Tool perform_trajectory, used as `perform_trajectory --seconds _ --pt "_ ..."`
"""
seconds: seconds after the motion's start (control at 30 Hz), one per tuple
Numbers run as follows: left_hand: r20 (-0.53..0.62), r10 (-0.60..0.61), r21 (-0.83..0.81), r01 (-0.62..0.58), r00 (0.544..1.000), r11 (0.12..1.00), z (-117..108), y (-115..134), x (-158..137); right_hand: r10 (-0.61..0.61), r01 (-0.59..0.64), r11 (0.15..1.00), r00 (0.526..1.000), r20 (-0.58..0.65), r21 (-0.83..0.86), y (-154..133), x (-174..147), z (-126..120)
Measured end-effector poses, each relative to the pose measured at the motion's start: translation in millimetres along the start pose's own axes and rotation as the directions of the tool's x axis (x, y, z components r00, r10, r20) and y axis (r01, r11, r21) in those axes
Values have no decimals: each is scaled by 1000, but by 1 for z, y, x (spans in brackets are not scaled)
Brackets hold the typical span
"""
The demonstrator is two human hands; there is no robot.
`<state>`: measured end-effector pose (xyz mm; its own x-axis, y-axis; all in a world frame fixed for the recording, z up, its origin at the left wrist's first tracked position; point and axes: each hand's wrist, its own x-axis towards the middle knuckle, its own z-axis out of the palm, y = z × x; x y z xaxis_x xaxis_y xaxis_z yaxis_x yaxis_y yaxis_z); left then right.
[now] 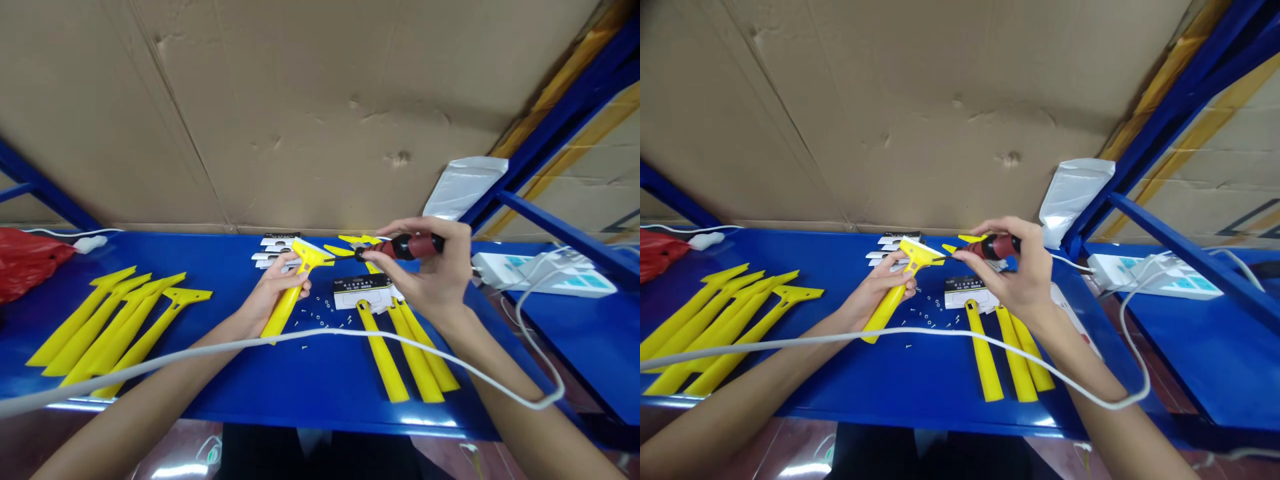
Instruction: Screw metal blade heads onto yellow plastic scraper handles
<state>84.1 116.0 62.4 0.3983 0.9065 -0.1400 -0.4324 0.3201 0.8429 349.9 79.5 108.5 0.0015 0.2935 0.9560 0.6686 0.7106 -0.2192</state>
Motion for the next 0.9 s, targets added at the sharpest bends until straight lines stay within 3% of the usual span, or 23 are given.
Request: perform_trajectory --seconds 0.1,0.2,0.3,0.37,0.5,0.67,0.83,0.9 --pt "-33 -28 -50 26 999 998 2 5 0 25 -31 999 976 215 26 0 31 -3" --pt "-55 -47 -117 40 997 992 2 11 -1 -41 -55 984 857 514 171 2 70 -6" --pt "-43 -29 -216 19 999 976 2 17 -2 -59 -72 980 782 620 184 -1 102 -6" --pt "-32 -22 -271 12 999 962 1 19 -3 -76 -58 980 770 633 188 -9 117 -5" --pt "16 0 -315 5 1000 949 0 20 -6 -61 -3 995 795 604 104 -34 130 -3" --pt "42 -1 -296 13 999 955 0 17 -6 9 -58 996 810 586 64 -50 127 -1" --pt "4 -12 -230 13 1000 973 0 8 0 18 -83 995 724 690 60 -46 124 -7" --pt "-4 -16 -210 15 1000 978 0 7 0 13 -92 993 713 701 76 -44 126 -10"
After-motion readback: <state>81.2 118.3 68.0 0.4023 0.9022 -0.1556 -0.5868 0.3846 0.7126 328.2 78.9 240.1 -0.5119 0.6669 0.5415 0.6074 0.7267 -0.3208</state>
